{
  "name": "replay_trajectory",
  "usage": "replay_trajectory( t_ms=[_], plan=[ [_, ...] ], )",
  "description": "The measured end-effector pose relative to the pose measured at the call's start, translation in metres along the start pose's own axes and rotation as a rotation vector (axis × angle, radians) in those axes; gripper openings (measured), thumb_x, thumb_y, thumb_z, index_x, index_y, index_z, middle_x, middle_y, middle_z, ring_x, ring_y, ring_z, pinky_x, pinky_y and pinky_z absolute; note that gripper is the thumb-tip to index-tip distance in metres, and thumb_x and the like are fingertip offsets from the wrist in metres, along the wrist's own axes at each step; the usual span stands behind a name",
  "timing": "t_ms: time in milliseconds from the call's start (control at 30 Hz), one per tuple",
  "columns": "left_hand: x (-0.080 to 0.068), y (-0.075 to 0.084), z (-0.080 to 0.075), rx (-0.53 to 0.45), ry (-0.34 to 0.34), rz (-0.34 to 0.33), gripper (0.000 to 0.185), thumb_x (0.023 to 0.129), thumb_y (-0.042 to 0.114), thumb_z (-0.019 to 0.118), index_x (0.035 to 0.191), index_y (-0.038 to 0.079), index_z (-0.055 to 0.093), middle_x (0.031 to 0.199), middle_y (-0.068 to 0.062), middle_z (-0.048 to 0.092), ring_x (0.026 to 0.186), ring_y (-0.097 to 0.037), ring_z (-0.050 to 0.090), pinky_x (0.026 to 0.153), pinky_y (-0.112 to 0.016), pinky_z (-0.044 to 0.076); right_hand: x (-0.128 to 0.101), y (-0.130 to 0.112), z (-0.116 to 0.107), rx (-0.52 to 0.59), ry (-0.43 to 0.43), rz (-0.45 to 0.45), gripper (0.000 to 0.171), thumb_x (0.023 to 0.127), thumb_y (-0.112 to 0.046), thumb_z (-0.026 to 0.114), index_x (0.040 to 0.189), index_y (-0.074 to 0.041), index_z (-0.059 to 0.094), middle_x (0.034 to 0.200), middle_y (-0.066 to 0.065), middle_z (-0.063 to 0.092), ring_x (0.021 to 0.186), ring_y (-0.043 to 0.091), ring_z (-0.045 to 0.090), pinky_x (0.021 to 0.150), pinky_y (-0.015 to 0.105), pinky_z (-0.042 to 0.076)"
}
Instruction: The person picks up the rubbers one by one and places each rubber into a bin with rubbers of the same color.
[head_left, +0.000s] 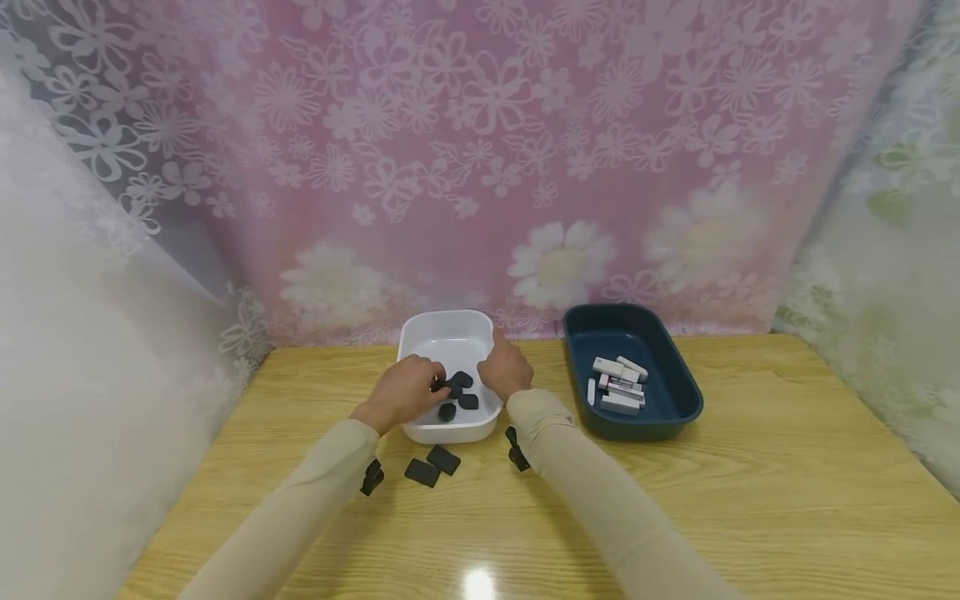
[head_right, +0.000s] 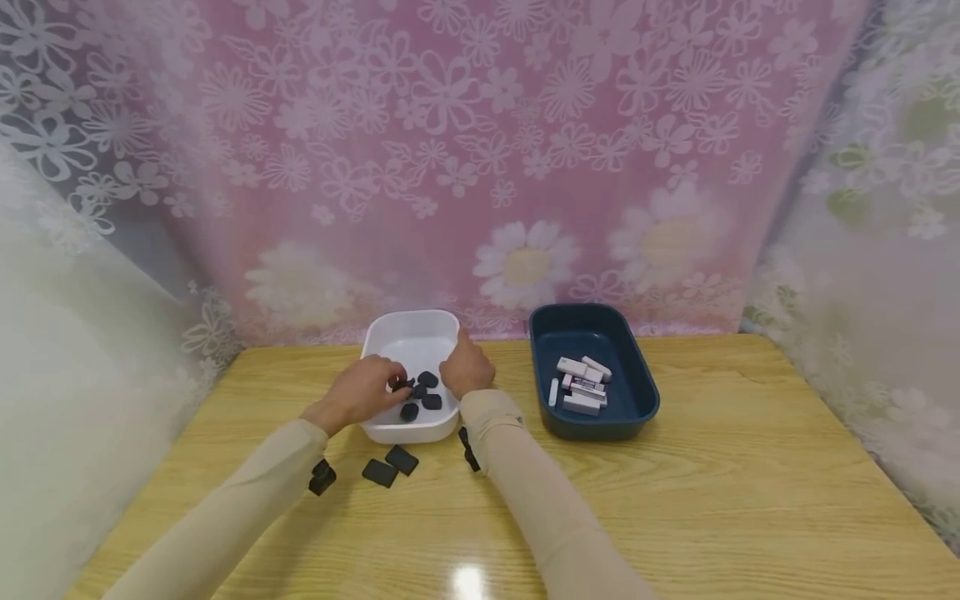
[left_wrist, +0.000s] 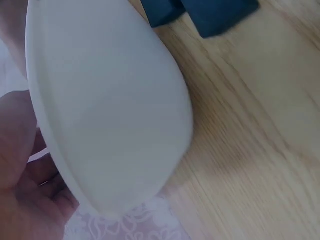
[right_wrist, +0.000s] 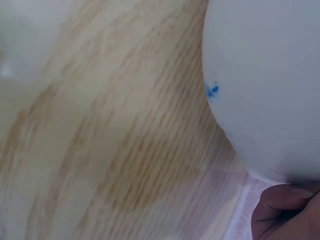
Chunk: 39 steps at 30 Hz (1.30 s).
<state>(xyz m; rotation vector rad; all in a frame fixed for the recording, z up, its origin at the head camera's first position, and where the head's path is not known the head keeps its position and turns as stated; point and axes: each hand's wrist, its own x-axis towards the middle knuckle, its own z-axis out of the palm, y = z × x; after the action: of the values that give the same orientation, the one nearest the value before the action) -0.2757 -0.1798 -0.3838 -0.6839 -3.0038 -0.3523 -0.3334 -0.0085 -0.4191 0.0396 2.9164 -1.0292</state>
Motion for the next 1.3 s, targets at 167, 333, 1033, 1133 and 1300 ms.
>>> replay_trajectory(
  t_ms=[167, 333, 1033, 1133, 1300],
  plan=[
    [0.002, 0.004, 0.006, -0.009, -0.078, -0.014, 0.014, 0.085, 0.025, 0.073, 0.089, 0.012, 0.069, 0.073, 0.005, 0.059, 0.067, -0.011, 0.052, 0.064, -0.032, 0.045, 0.001, 0.000, 0.003, -0.015, 0.000, 0.005, 0.064, 0.085, -0.015, 0.061, 0.144, -0.015, 0.037, 0.115, 0.015, 0.063, 0.096, 0.032, 0.062, 0.078, 0.048, 0.049],
    [0.003, 0.008, 0.011, 0.018, -0.115, -0.004, 0.014, 0.082, 0.025, 0.076, 0.086, 0.014, 0.068, 0.076, 0.006, 0.063, 0.068, -0.013, 0.056, 0.066, -0.033, 0.046, 0.003, 0.000, 0.005, -0.029, 0.014, 0.009, 0.063, 0.086, -0.015, 0.060, 0.144, -0.015, 0.037, 0.115, 0.014, 0.063, 0.096, 0.031, 0.062, 0.079, 0.048, 0.049],
    [-0.039, 0.014, -0.012, 0.019, 0.239, -0.019, 0.009, 0.087, 0.020, 0.065, 0.079, 0.015, 0.065, 0.077, 0.003, 0.059, 0.067, -0.014, 0.053, 0.058, -0.032, 0.045, -0.001, -0.002, 0.004, -0.024, 0.007, 0.007, 0.067, 0.085, -0.015, 0.060, 0.147, -0.014, 0.034, 0.114, 0.017, 0.063, 0.093, 0.033, 0.063, 0.077, 0.049, 0.049],
    [-0.049, 0.017, -0.015, 0.016, 0.279, 0.002, 0.007, 0.086, 0.018, 0.065, 0.080, 0.016, 0.064, 0.077, 0.003, 0.060, 0.067, -0.013, 0.053, 0.056, -0.031, 0.044, 0.000, -0.002, 0.002, -0.026, 0.009, 0.009, 0.066, 0.085, -0.015, 0.060, 0.146, -0.015, 0.035, 0.114, 0.017, 0.063, 0.094, 0.033, 0.063, 0.077, 0.049, 0.049],
    [-0.063, 0.021, -0.014, -0.009, 0.312, 0.001, 0.003, 0.086, 0.016, 0.065, 0.084, 0.014, 0.064, 0.078, 0.003, 0.060, 0.064, -0.012, 0.051, 0.055, -0.029, 0.043, 0.002, -0.001, 0.002, -0.018, 0.019, 0.010, 0.066, 0.084, -0.015, 0.059, 0.146, -0.016, 0.036, 0.113, 0.018, 0.063, 0.094, 0.034, 0.063, 0.077, 0.049, 0.049]
  ],
)
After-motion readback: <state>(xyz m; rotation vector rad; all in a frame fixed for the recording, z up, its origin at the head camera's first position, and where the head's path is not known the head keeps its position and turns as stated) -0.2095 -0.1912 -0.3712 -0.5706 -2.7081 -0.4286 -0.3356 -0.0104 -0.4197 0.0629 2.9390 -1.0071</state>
